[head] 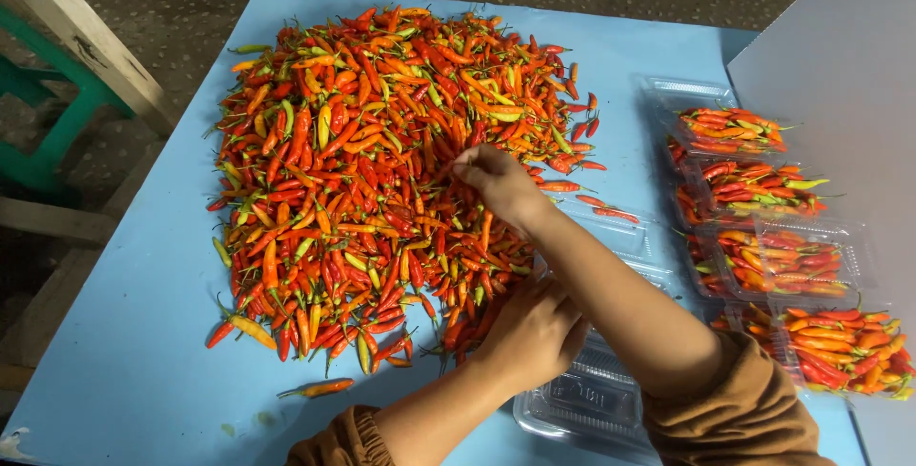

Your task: The person picks up several peppers from a large pile and places them into a clear plastic container.

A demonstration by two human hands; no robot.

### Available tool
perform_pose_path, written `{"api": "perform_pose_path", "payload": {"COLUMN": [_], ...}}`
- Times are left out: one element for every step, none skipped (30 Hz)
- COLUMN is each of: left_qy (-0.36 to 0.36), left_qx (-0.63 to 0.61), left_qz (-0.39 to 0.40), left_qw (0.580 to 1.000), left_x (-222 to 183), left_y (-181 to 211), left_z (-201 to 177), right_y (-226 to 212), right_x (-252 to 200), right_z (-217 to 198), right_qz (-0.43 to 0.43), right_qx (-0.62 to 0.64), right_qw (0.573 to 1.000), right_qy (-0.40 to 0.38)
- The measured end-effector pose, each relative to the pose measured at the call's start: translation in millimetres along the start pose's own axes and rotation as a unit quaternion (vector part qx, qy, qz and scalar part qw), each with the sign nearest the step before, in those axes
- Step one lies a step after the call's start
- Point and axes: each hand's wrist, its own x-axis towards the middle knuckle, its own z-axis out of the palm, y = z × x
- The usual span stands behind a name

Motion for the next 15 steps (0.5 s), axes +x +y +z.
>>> {"api": "perform_pose_path", "payload": {"left_qy": [0.000,0.013,0.027,0.027,0.020,0.013,0.015,0.036,0.057,0.056,0.082,0.107,0.106,0.097,0.085], "left_qx": [0.000,0.005,0.010,0.009,-0.023,-0.055,-0.055,-0.097,-0.139,-0.140,-0.223,-0.301,-0.303,-0.428,-0.540], "left_qz": [0.001,0.015,0.028,0.029,0.013,-0.001,-0.001,-0.020,-0.039,-0.037,-0.124,-0.208,-0.204,-0.287,-0.364], "left_qw": [1.000,1.000,0.999,0.999,0.999,0.998,0.998,0.994,0.988,0.988,0.963,0.924,0.925,0.852,0.754], "left_x": [0.8,2.3,3.9,4.1,4.4,5.9,5.3,4.8,4.4,4.6,5.2,8.2,12.4,15.2,18.0], "left_y": [0.7,1.6,2.6,3.9,5.3,6.4,3.3,0.1,-2.9,-0.7,1.4,2.3,0.0,-1.9,-4.0], "left_z": [-2.1,-3.5,-4.6,-6.9,-9.1,-11.2,-7.4,-3.0,1.7,1.2,0.8,0.2,7.1,14.4,21.9], "right_y": [-7.2,-14.3,-21.3,-23.1,-24.9,-27.6,-23.0,-18.1,-12.9,-5.0,2.8,9.0,16.1,24.4,32.9], "right_x": [-10.0,-20.3,-30.7,-42.9,-55.3,-66.8,-78.9,-91.6,-104.5,-115.0,-125.4,-133.8,-138.4,-143.9,-149.3], "right_z": [-5.2,-11.7,-18.2,-27.4,-36.6,-46.6,-56.2,-66.2,-76.6,-84.7,-93.0,-102.7,-107.5,-111.6,-115.7], "right_qz": [-0.001,0.025,0.050,0.050,0.058,0.065,0.065,0.086,0.106,0.105,0.102,0.097,0.094,0.074,0.054], "right_qx": [0.000,0.142,0.282,0.281,0.347,0.410,0.408,0.445,0.481,0.481,0.493,0.505,0.503,0.507,0.511], "right_qw": [1.000,0.989,0.958,0.958,0.936,0.910,0.910,0.891,0.870,0.870,0.863,0.857,0.858,0.856,0.853], "right_qy": [0.001,-0.005,-0.010,-0.009,0.002,0.013,0.013,0.024,0.034,0.036,0.036,0.036,0.037,0.066,0.095]}}
